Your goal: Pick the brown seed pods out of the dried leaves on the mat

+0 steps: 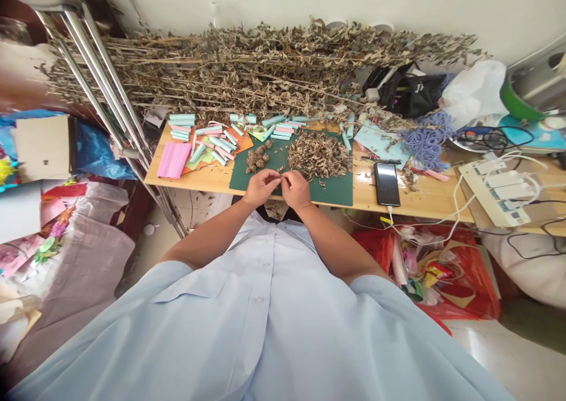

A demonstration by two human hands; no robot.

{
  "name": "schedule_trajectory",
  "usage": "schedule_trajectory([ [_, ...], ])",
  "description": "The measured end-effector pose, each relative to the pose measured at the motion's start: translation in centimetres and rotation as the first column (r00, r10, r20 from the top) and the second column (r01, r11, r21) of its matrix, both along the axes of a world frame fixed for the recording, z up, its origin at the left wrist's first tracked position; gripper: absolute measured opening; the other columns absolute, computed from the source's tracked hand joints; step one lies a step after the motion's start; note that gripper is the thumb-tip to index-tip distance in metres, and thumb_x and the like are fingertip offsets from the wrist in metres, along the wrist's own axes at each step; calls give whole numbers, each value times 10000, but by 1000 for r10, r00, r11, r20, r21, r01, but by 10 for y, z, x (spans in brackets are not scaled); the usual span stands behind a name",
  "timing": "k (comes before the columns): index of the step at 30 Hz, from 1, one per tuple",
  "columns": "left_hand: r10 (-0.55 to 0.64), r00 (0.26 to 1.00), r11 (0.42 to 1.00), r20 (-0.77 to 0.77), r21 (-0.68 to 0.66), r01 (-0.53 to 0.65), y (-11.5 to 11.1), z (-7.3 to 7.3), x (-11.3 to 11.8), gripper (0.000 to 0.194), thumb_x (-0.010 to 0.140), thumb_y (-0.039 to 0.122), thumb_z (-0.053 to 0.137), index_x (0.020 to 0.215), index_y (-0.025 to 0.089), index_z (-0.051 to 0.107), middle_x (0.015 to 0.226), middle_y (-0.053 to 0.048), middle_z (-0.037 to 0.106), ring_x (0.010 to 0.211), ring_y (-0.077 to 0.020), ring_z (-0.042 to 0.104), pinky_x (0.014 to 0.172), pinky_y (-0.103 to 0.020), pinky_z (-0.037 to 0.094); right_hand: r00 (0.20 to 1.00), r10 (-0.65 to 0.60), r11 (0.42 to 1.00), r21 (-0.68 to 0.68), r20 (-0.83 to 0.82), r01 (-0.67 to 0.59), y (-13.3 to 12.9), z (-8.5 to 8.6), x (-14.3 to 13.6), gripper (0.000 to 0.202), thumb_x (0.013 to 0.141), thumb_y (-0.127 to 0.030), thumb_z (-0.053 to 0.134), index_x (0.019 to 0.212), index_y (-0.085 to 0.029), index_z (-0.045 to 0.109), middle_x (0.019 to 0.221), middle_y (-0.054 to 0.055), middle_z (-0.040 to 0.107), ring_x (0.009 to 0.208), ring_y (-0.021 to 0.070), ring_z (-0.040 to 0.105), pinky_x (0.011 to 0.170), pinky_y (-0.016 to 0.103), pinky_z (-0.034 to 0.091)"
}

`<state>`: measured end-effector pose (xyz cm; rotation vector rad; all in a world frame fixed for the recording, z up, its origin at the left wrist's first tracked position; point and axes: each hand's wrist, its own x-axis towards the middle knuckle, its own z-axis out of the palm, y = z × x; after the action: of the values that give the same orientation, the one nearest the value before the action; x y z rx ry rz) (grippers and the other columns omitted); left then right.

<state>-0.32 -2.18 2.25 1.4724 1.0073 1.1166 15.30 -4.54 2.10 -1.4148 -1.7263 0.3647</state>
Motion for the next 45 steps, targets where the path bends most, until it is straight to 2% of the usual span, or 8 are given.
schedule_trajectory([
  [7,12,988,1000,-152,22,-9,-3,16,-2,141,877,290,635,858,165,696,738,-23,659,720,-142,598,694,-269,473,997,-25,999,-47,-70,22,-1,3,-1,151,948,-312,534,932,-247,669,979,92,687,956,245,629,918,410,518],
  [10,1,993,1000,-115,-31,-4,-2,17,-3,163,888,312,625,855,166,689,689,-4,636,659,-126,580,657,-257,454,991,-58,997,-53,-121,52,-1,3,0,162,935,-348,559,971,-245,680,1000,88,698,907,232,635,904,408,527],
  [13,5,1000,990,2,-144,-5,1,13,-4,180,872,344,646,864,167,674,641,17,608,599,-106,553,602,-236,432,965,-113,990,-106,-235,90,0,4,1,243,912,-398,592,1076,-234,667,965,63,709,708,181,602,781,379,549],
  [18,2,984,957,180,-287,50,8,8,-6,233,844,387,681,886,160,652,621,21,593,538,-79,509,524,-207,382,846,-74,964,-255,-528,-75,4,11,2,382,844,-468,668,1136,-228,615,915,28,723,524,112,546,532,291,492],
  [24,-25,981,960,190,-269,76,9,12,-6,236,835,386,698,863,157,652,610,24,588,535,-73,497,525,-207,386,678,-167,921,-358,-716,-152,7,18,-4,487,759,-456,737,1163,-238,575,941,11,722,489,80,536,426,225,393],
  [28,-46,989,968,142,-239,79,8,13,-5,238,840,394,690,854,158,658,628,21,593,566,-83,526,548,-216,409,644,-199,906,-389,-738,-166,8,22,-10,529,729,-419,758,1186,-243,559,913,-6,697,486,72,520,394,206,332],
  [38,-115,987,968,115,-209,137,9,11,-7,252,866,404,662,831,155,646,668,14,597,587,-83,544,565,-216,420,631,-204,916,-374,-748,-148,10,31,-15,475,720,-374,733,1143,-244,561,842,-35,651,463,63,480,404,219,344],
  [45,-135,984,967,113,-200,156,10,8,-8,268,882,417,650,832,153,643,703,4,616,580,-77,548,567,-214,429,656,-201,923,-365,-727,-122,11,24,-16,463,741,-365,704,1155,-252,530,795,-49,631,472,71,454,422,220,367],
])
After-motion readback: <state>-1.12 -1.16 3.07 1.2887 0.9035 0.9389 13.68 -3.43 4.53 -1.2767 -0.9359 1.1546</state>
